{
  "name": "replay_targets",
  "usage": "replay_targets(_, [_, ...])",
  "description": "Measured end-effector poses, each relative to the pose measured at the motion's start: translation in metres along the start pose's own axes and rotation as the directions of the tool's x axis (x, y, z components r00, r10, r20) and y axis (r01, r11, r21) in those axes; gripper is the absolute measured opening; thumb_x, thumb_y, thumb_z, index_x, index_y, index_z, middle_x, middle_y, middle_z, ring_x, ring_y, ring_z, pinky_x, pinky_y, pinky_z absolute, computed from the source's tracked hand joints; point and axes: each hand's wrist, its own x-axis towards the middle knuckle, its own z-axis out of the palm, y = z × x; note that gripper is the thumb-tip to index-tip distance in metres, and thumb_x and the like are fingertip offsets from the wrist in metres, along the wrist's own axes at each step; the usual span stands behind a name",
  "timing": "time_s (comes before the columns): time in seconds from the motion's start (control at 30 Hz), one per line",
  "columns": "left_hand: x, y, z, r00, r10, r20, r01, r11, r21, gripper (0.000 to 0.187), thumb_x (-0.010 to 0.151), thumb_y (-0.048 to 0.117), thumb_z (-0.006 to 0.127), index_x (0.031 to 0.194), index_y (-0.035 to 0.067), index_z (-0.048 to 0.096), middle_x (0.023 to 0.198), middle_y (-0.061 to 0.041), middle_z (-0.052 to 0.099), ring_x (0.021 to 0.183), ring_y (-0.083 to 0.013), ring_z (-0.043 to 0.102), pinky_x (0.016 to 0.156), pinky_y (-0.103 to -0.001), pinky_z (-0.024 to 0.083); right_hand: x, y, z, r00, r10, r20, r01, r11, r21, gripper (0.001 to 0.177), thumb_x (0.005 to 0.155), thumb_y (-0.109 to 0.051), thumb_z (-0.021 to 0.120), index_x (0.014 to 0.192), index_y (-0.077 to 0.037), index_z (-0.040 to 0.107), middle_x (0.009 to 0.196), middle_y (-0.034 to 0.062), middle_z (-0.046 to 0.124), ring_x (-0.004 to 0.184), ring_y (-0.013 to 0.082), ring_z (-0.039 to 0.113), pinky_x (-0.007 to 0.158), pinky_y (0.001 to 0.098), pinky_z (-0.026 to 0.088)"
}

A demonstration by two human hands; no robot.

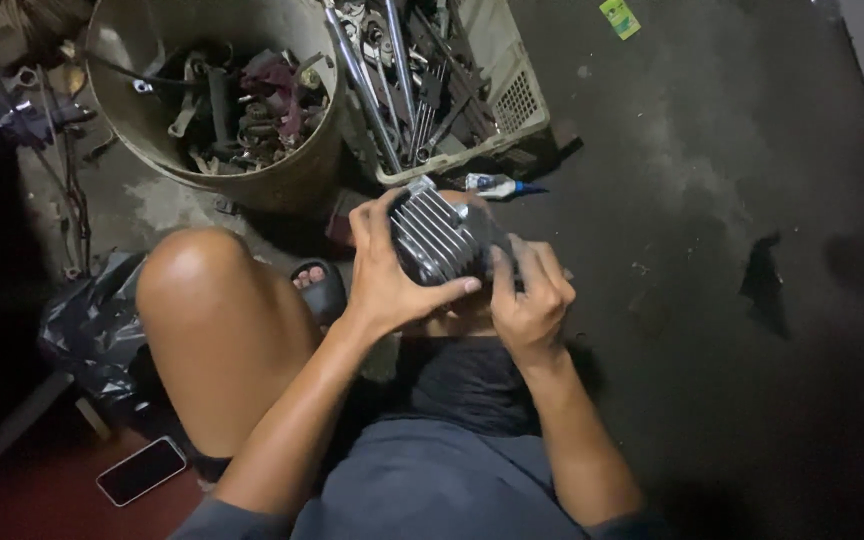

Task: The person sits on the floor and scrubs a metal engine cylinder head with a grey abrasive pad. They rotate the part to clean the fins and the flat face, then wipe it with a cloth.

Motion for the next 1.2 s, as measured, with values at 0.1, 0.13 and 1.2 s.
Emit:
replay_targets(0.1, [0.001, 0.000, -0.003, 1.000, -0.025, 0.002, 0.025, 1.000, 0.005, 0.124, 0.046, 0.047, 0.102, 0.145, 0.011, 0.037, 0.129, -0.023, 0.039, 0.122, -0.0580, 0.051, 0.104, -0.069, 0.043, -0.017, -0.008, -0.002, 0.999, 0.037, 0.013, -0.038, 0.998, 0.052, 0.002, 0.092, -0.002, 0.076, 0.091, -0.001, 0.075, 0.074, 0.0073, 0.064, 0.071, 0.0317, 0.070, 0.062, 0.0360, 0.056])
replay_targets(0.13, [0.001, 0.004, -0.003, 0.999, -0.033, -0.001, 0.033, 0.999, 0.007, 0.124, 0.046, 0.047, 0.102, 0.145, 0.011, 0.037, 0.129, -0.023, 0.039, 0.122, -0.0580, 0.051, 0.104, -0.069, 0.043, -0.013, -0.007, -0.001, 0.999, 0.039, 0.020, -0.040, 0.998, 0.056, 0.002, 0.092, -0.002, 0.076, 0.091, -0.001, 0.075, 0.074, 0.0073, 0.064, 0.071, 0.0317, 0.070, 0.062, 0.0360, 0.056])
replay_targets(1.2, [0.010, -0.001, 0.003, 1.000, -0.012, -0.006, 0.013, 0.999, 0.044, 0.118, 0.041, 0.045, 0.103, 0.139, 0.008, 0.047, 0.124, -0.029, 0.043, 0.118, -0.0614, 0.054, 0.099, -0.070, 0.044, 0.006, -0.007, 0.003, 0.998, 0.042, -0.036, -0.038, 0.994, 0.105, 0.012, 0.089, 0.005, 0.074, 0.093, -0.006, 0.075, 0.082, 0.0050, 0.069, 0.079, 0.0276, 0.073, 0.076, 0.0352, 0.058])
